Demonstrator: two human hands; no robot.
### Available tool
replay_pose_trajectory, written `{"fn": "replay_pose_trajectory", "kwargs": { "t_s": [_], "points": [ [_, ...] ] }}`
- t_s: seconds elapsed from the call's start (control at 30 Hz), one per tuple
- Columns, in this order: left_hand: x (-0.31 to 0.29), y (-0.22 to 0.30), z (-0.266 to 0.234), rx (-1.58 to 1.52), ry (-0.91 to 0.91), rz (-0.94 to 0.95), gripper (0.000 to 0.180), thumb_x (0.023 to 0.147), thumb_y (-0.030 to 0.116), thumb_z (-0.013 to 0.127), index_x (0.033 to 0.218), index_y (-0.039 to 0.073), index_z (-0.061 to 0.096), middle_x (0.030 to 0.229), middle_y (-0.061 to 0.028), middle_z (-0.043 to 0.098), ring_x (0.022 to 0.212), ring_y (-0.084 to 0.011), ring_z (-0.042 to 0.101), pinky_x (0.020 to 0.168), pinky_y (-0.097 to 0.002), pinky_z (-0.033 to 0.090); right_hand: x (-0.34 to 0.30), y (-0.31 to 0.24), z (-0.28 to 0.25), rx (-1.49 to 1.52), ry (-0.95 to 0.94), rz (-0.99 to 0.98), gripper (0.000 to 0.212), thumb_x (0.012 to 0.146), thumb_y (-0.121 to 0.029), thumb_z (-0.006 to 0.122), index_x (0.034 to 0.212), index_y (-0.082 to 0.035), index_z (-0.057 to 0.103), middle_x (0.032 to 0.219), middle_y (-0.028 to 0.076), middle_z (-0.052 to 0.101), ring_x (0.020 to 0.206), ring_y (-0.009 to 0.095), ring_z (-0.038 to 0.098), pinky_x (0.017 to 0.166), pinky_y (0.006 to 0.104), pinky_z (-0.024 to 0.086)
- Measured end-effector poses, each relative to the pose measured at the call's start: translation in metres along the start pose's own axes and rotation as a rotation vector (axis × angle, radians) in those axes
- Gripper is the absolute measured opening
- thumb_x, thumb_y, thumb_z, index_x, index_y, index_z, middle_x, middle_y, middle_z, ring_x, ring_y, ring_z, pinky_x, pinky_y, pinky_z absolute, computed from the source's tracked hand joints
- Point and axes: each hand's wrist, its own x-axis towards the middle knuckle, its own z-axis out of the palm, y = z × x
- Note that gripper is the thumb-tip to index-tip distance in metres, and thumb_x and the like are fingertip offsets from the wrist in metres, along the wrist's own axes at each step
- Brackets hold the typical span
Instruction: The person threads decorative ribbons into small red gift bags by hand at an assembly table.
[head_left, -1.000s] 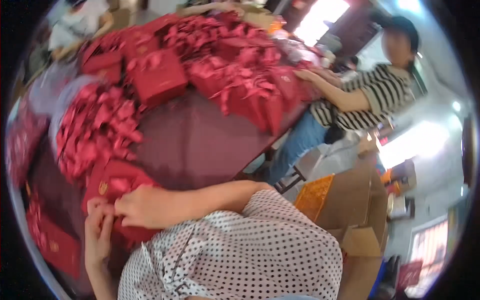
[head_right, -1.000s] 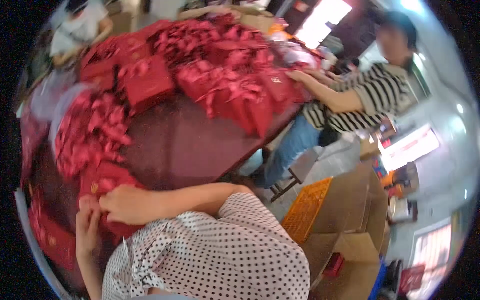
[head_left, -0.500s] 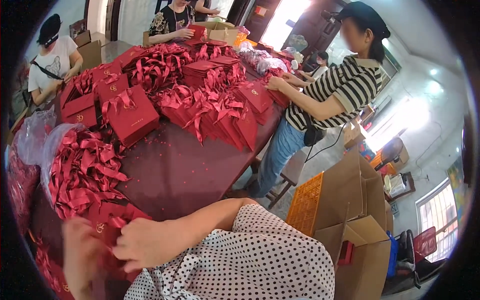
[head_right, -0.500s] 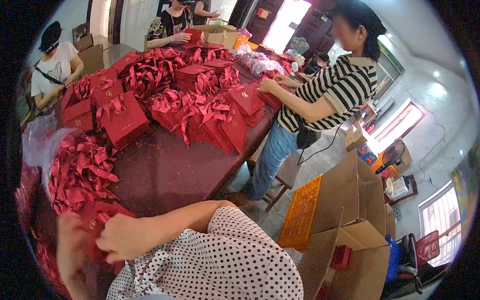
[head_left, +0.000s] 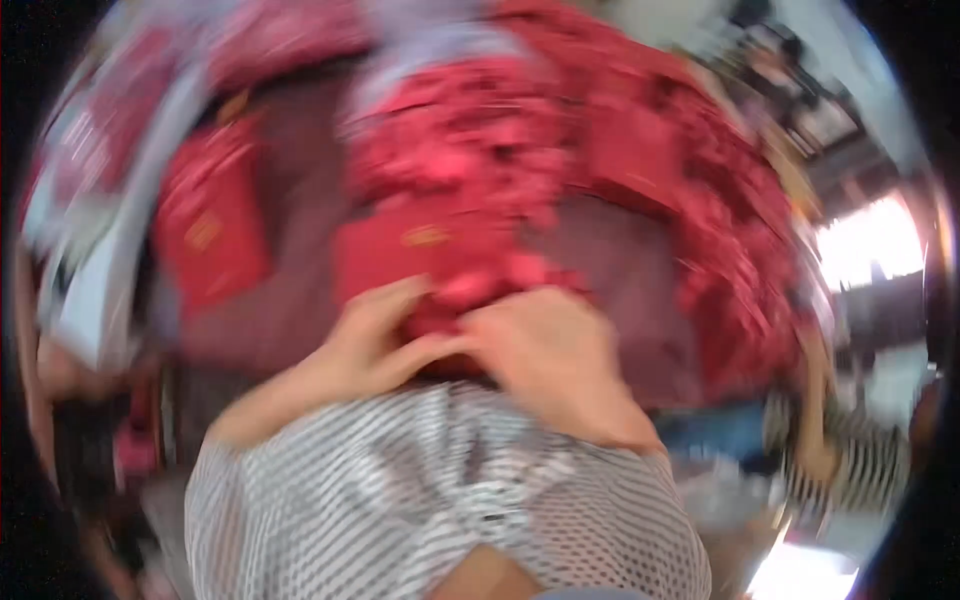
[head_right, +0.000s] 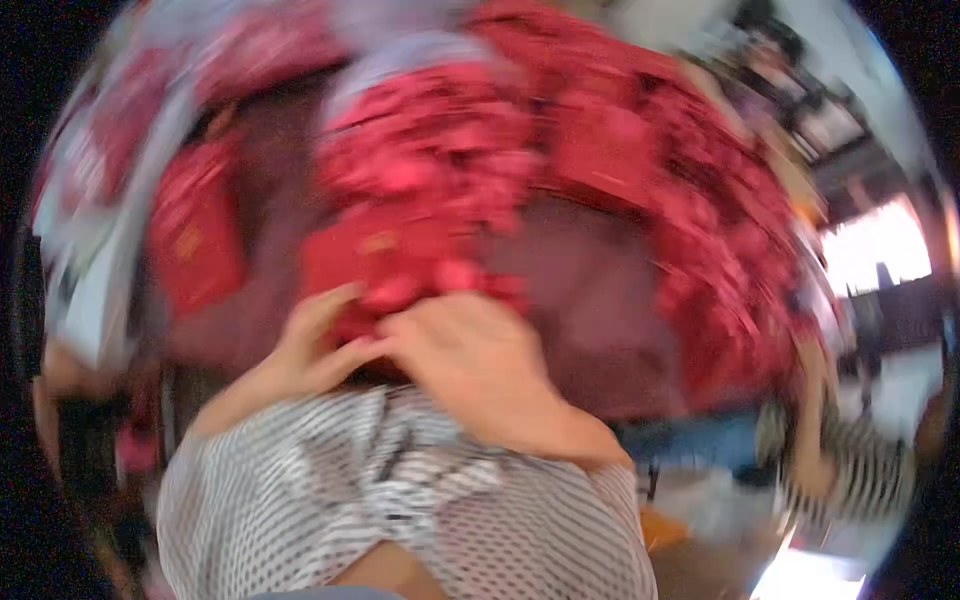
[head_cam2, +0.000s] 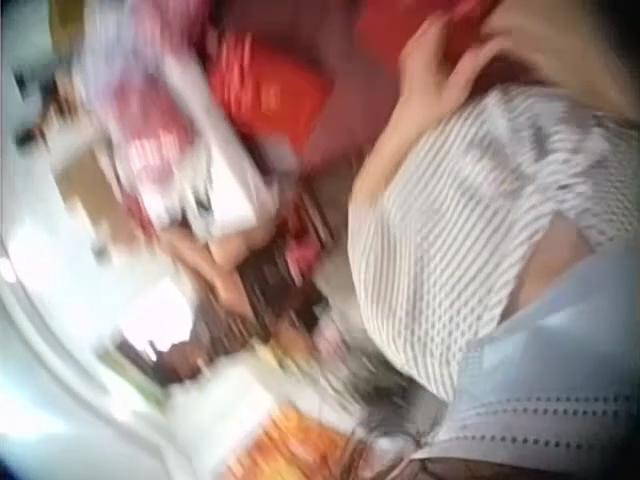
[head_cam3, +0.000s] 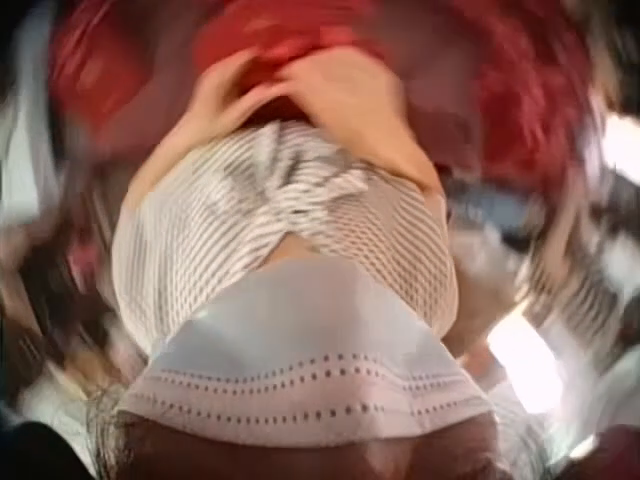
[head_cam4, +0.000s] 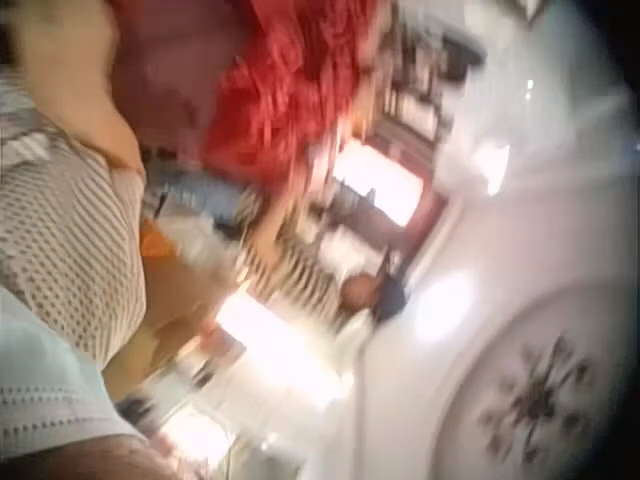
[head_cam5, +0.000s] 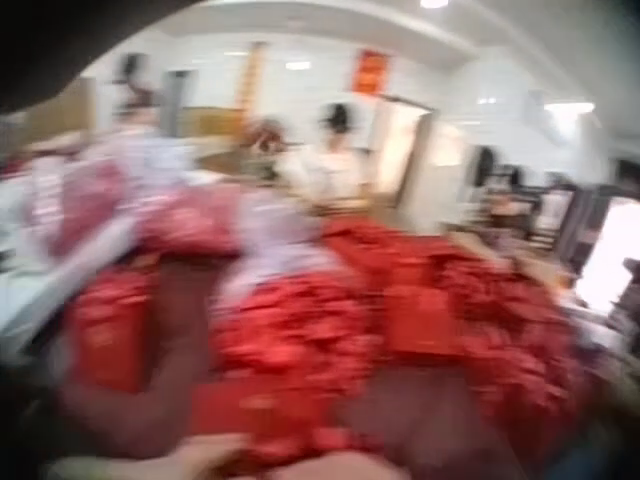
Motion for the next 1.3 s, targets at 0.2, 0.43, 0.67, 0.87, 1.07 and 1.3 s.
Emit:
{"fn": "replay_pose_trajectory", "kwargs": {
  "t_s": [0.2,0.43,0.67,0.87,1.07,1.3],
  "points": [
    [0.010,0.023,-0.057,-0.331,0.319,-0.163,0.012,0.087,0.008,0.064,0.087,0.001,0.054,0.079,0.0064,0.050,0.075,-0.0033,0.046,0.063,-0.0227,0.041,-0.022,-0.004,-0.028,0.180,0.689,0.045,0.036,0.073,-0.023,0.078,0.097,0.000,0.064,0.112,0.018,0.059,0.084,0.026,0.060,0.072,0.0336,0.050],
    [-0.061,-0.069,-0.168,-0.386,0.831,-0.222,0.024,0.094,0.013,0.056,0.115,0.002,0.056,0.105,-0.0036,0.064,0.094,-0.0089,0.059,0.084,-0.0241,0.047,0.006,0.011,0.007,0.198,0.345,0.027,0.024,0.069,0.000,0.075,0.091,-0.003,0.064,0.094,0.012,0.064,0.082,0.027,0.063,0.071,0.0335,0.052],
    [-0.069,-0.124,-0.167,0.206,1.106,-0.125,0.025,0.093,0.011,0.058,0.114,0.000,0.051,0.101,-0.0032,0.060,0.089,-0.0103,0.054,0.080,-0.0230,0.044,0.031,0.023,0.035,0.175,0.117,-0.068,0.044,0.071,-0.021,0.077,0.108,-0.005,0.061,0.117,0.016,0.056,0.107,0.034,0.053,0.091,0.0410,0.043],
    [-0.086,-0.105,-0.138,0.822,0.988,-0.316,0.096,0.070,0.035,0.081,0.138,-0.006,0.027,0.135,-0.0250,0.031,0.121,-0.0361,0.038,0.106,-0.0416,0.030,0.036,0.033,0.077,0.010,-0.117,-0.115,0.069,0.076,-0.044,0.069,0.132,-0.010,0.048,0.139,0.017,0.039,0.126,0.040,0.036,0.103,0.0498,0.030],
    [-0.075,-0.095,-0.122,0.913,0.657,-0.397,0.094,0.066,0.036,0.083,0.141,0.010,0.033,0.140,-0.0231,0.027,0.129,-0.0379,0.034,0.106,-0.0433,0.033,0.001,0.042,0.036,0.230,-0.249,-0.143,0.061,0.068,-0.019,0.076,0.124,-0.011,0.056,0.138,0.016,0.041,0.128,0.037,0.038,0.105,0.0510,0.029],
    [-0.028,-0.137,-0.132,1.081,0.613,-0.260,0.089,0.073,0.051,0.074,0.140,0.010,0.033,0.137,-0.0305,0.030,0.124,-0.0452,0.035,0.100,-0.0500,0.034,-0.012,0.063,0.039,0.438,-0.091,-0.117,0.043,0.071,-0.023,0.077,0.109,-0.009,0.064,0.131,0.014,0.051,0.124,0.034,0.044,0.104,0.0470,0.034]
  ]
}}
